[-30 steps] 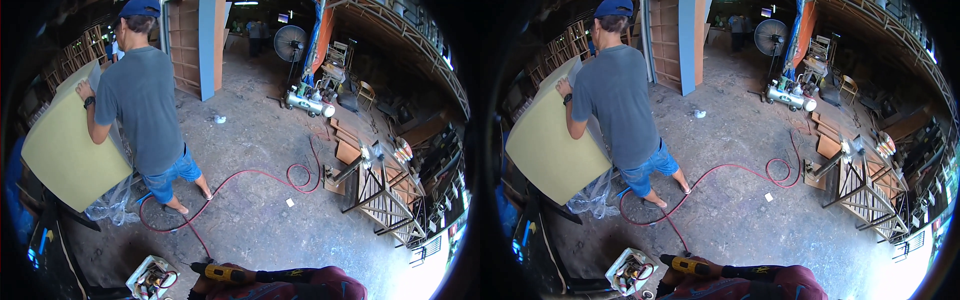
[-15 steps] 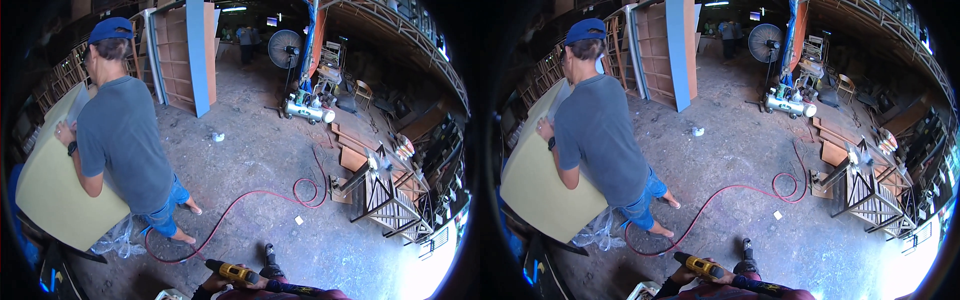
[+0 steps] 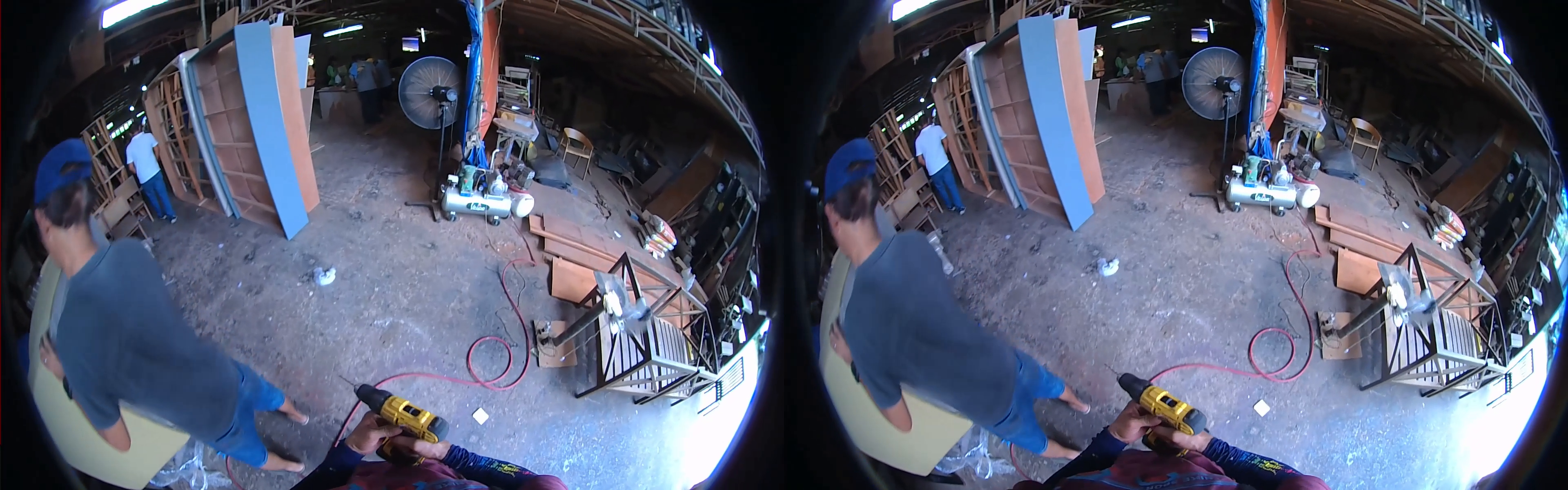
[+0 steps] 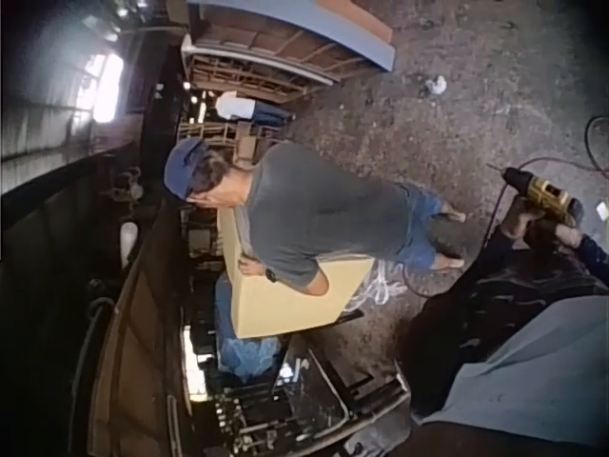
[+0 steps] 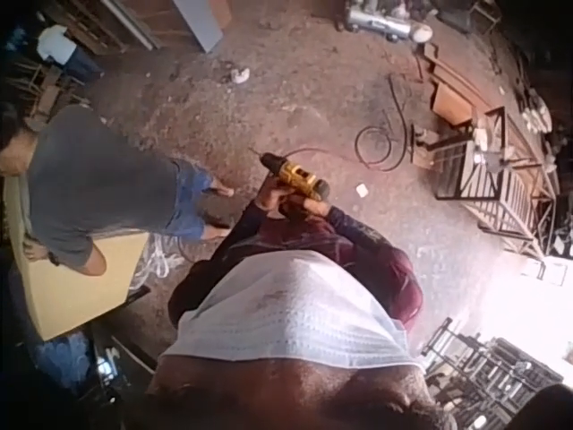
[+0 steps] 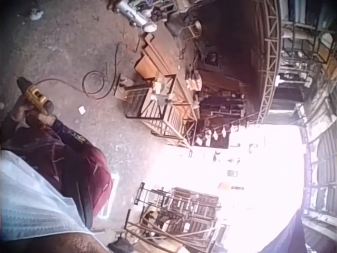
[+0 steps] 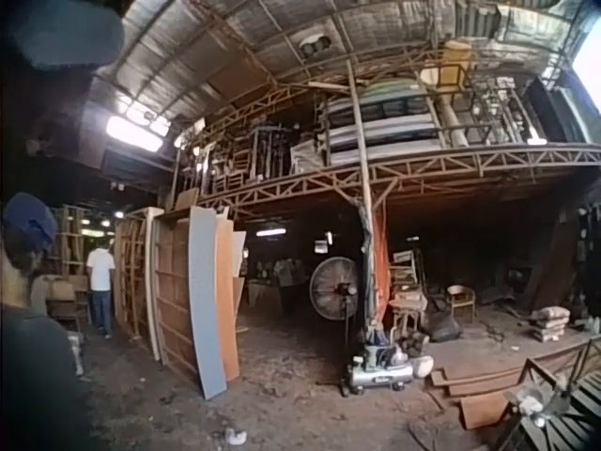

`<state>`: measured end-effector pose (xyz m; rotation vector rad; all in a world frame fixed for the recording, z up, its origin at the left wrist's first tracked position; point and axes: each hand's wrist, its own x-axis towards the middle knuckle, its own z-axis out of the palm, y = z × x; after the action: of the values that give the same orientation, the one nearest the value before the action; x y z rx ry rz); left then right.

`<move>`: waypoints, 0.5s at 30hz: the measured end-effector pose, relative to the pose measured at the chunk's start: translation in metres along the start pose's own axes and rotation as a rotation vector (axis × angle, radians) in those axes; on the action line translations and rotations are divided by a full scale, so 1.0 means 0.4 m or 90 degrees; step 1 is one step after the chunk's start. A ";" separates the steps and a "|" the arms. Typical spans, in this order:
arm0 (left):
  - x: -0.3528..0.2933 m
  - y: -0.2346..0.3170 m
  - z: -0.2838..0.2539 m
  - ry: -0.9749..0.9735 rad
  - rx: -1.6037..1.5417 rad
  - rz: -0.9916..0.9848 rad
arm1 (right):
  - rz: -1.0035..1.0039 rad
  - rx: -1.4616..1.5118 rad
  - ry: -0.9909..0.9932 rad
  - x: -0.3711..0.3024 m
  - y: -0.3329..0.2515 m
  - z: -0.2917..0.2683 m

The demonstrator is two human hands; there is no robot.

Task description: Assembling or repairing a wooden chair using a nail gun and a power drill.

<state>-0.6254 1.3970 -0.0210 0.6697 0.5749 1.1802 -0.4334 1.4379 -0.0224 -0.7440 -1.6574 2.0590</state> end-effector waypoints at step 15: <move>0.560 0.502 -0.374 -0.018 0.027 0.046 | -0.244 -0.364 -0.019 0.754 -0.240 -0.298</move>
<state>-0.7969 1.6839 0.0119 0.7477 0.5575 1.2268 -0.5971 1.7326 0.0048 -0.5023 -2.2328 1.3497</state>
